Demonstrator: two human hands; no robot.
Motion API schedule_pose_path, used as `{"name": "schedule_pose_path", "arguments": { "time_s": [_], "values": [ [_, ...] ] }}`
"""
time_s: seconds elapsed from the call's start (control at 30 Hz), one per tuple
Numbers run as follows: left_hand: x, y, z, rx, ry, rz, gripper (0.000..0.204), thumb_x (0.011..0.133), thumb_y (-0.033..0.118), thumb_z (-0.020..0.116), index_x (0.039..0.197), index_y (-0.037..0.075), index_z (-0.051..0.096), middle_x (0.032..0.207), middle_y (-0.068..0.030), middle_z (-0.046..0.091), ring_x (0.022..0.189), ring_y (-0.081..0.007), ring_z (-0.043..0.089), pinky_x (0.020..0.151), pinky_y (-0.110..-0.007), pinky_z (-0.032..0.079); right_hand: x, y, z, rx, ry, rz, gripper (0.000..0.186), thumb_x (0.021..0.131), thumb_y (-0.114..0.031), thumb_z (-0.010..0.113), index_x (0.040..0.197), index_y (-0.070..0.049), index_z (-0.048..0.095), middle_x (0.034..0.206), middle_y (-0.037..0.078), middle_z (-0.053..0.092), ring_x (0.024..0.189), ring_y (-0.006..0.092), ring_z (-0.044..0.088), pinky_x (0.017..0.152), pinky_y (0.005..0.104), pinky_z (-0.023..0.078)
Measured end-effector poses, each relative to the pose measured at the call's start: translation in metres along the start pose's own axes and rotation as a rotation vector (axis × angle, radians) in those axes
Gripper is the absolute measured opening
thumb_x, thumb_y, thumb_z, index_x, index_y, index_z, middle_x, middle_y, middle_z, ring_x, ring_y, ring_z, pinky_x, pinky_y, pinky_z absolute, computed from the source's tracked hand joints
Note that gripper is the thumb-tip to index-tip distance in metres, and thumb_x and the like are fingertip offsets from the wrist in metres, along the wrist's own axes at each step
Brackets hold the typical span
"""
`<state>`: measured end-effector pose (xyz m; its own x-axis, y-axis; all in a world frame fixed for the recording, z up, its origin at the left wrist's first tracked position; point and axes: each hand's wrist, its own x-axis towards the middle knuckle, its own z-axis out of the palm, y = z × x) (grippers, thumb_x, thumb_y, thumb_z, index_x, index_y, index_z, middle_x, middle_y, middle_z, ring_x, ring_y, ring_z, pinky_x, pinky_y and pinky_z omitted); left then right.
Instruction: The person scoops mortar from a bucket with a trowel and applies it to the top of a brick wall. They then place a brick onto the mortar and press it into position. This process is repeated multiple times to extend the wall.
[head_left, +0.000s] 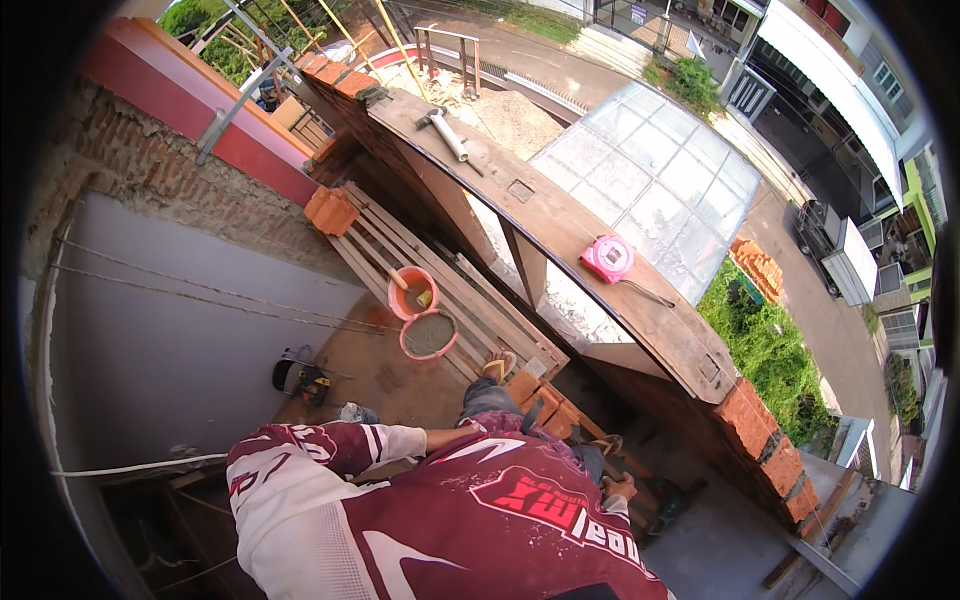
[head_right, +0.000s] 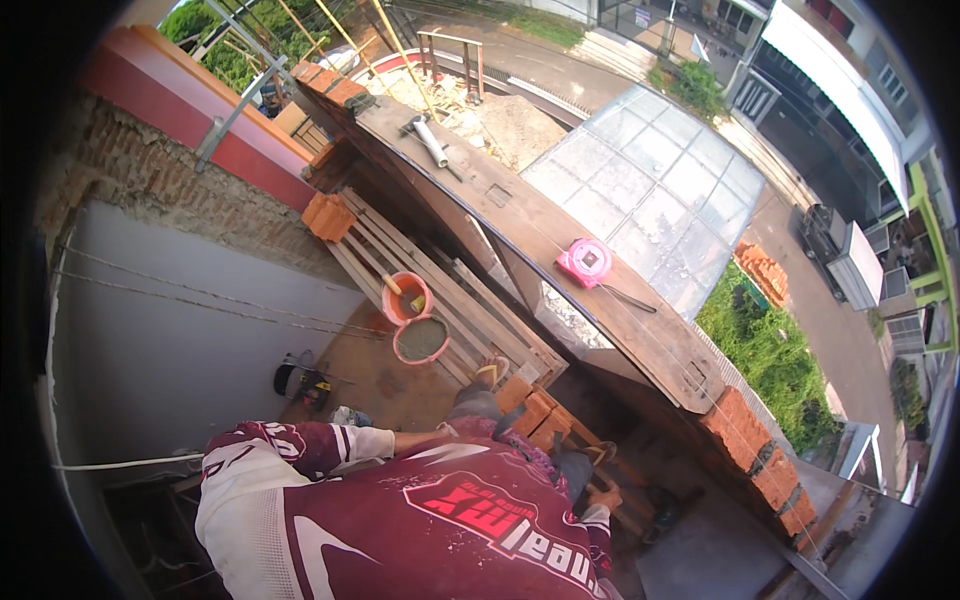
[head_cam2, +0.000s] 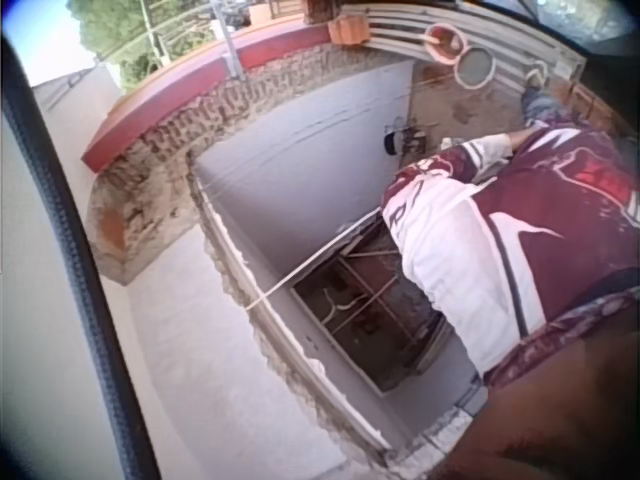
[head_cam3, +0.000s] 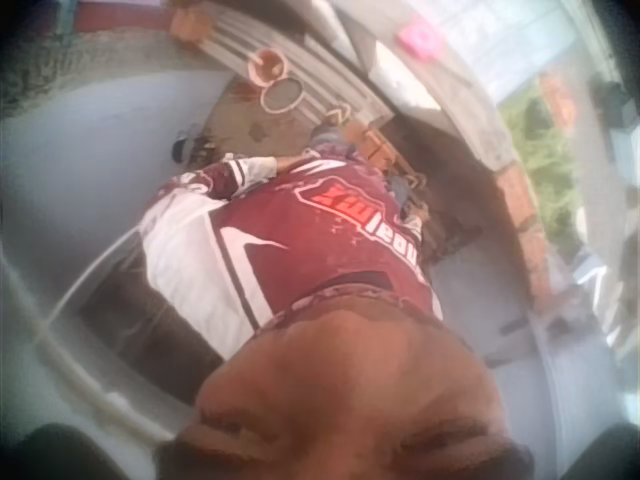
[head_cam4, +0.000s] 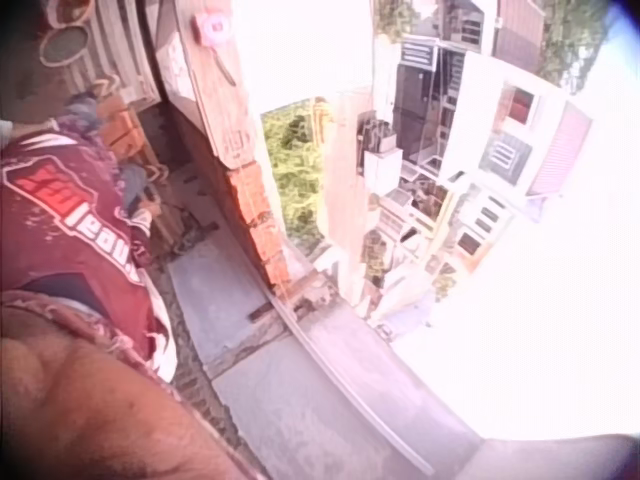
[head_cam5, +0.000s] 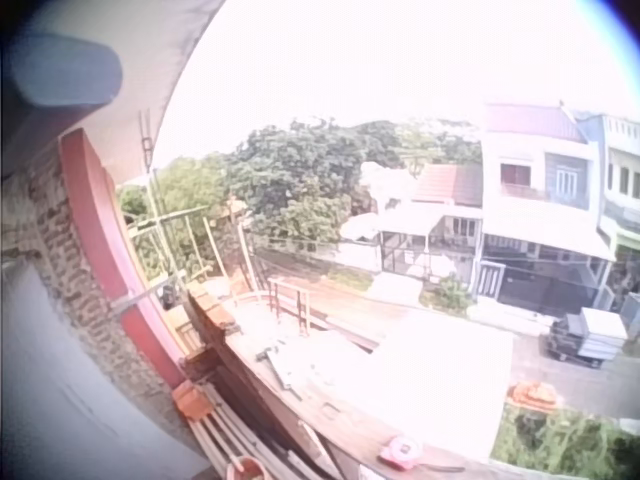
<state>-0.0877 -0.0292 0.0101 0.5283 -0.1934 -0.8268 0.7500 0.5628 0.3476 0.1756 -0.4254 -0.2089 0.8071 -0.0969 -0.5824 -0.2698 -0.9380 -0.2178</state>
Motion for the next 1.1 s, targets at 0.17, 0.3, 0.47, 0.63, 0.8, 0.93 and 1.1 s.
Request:
{"name": "schedule_pose_path", "arguments": {
  "time_s": [0.17, 0.3, 0.47, 0.63, 0.8, 0.93, 1.1],
  "values": [
    [0.033, 0.018, 0.000, -0.236, 0.078, -0.270, 0.083, 0.094, 0.072, 0.042, 0.146, 0.007, 0.043, 0.146, -0.0043, 0.047, 0.127, -0.0114, 0.046, 0.107, -0.029, 0.036, -0.005, -0.008, -0.013, 0.175, -0.159, -0.048, 0.057, 0.069, -0.017, 0.086, 0.118, 0.002, 0.065, 0.112, 0.021, 0.069, 0.104, 0.0320, 0.067, 0.091, 0.0401, 0.053],
    [0.036, 0.013, -0.008, -0.198, 0.043, -0.201, 0.085, 0.094, 0.072, 0.042, 0.146, 0.006, 0.041, 0.147, -0.0058, 0.045, 0.129, -0.0129, 0.044, 0.108, -0.029, 0.035, -0.010, -0.031, -0.021, 0.130, -0.185, -0.059, 0.053, 0.074, -0.018, 0.081, 0.120, 0.002, 0.064, 0.114, 0.021, 0.068, 0.102, 0.0316, 0.067, 0.090, 0.0404, 0.054],
    [0.039, 0.010, -0.021, -0.140, 0.025, -0.151, 0.087, 0.094, 0.073, 0.041, 0.147, 0.004, 0.039, 0.149, -0.0076, 0.044, 0.131, -0.0148, 0.042, 0.109, -0.030, 0.033, 0.033, -0.009, 0.017, 0.171, -0.163, -0.157, 0.049, 0.074, -0.026, 0.078, 0.112, 0.003, 0.069, 0.107, 0.020, 0.071, 0.099, 0.0308, 0.069, 0.088, 0.0400, 0.054],
    [0.046, 0.003, -0.024, -0.120, 0.038, -0.128, 0.089, 0.093, 0.073, 0.041, 0.148, 0.002, 0.037, 0.150, -0.0094, 0.042, 0.133, -0.0166, 0.039, 0.111, -0.030, 0.031, 0.019, -0.047, 0.009, 0.183, -0.218, -0.215, 0.049, 0.072, -0.032, 0.078, 0.105, 0.004, 0.071, 0.102, 0.020, 0.073, 0.098, 0.0303, 0.070, 0.089, 0.0399, 0.054],
    [0.052, 0.003, -0.026, -0.088, 0.032, -0.090, 0.091, 0.093, 0.073, 0.041, 0.148, 0.001, 0.035, 0.151, -0.0112, 0.040, 0.136, -0.0185, 0.037, 0.112, -0.031, 0.030, 0.042, -0.039, 0.026, 0.100, -0.187, -0.339, 0.046, 0.075, -0.031, 0.078, 0.106, 0.003, 0.072, 0.102, 0.020, 0.073, 0.093, 0.0279, 0.071, 0.087, 0.0381, 0.054],
    [0.053, -0.001, -0.025, -0.080, 0.038, -0.084, 0.093, 0.093, 0.073, 0.041, 0.149, 0.000, 0.034, 0.152, -0.0127, 0.038, 0.137, -0.0200, 0.035, 0.113, -0.032, 0.028, 0.019, -0.064, -0.003, 0.008, -0.269, -0.353, 0.045, 0.075, -0.032, 0.077, 0.105, 0.001, 0.073, 0.101, 0.020, 0.073, 0.092, 0.0277, 0.072, 0.087, 0.0380, 0.055],
    [0.053, -0.001, -0.021, -0.038, 0.033, -0.069, 0.095, 0.093, 0.074, 0.041, 0.149, -0.002, 0.032, 0.153, -0.0145, 0.037, 0.139, -0.0218, 0.033, 0.115, -0.032, 0.027, 0.021, -0.056, -0.003, 0.039, -0.198, -0.312, 0.044, 0.075, -0.032, 0.074, 0.105, 0.001, 0.073, 0.099, 0.020, 0.073, 0.094, 0.0294, 0.071, 0.088, 0.0394, 0.054]
  ]
}}
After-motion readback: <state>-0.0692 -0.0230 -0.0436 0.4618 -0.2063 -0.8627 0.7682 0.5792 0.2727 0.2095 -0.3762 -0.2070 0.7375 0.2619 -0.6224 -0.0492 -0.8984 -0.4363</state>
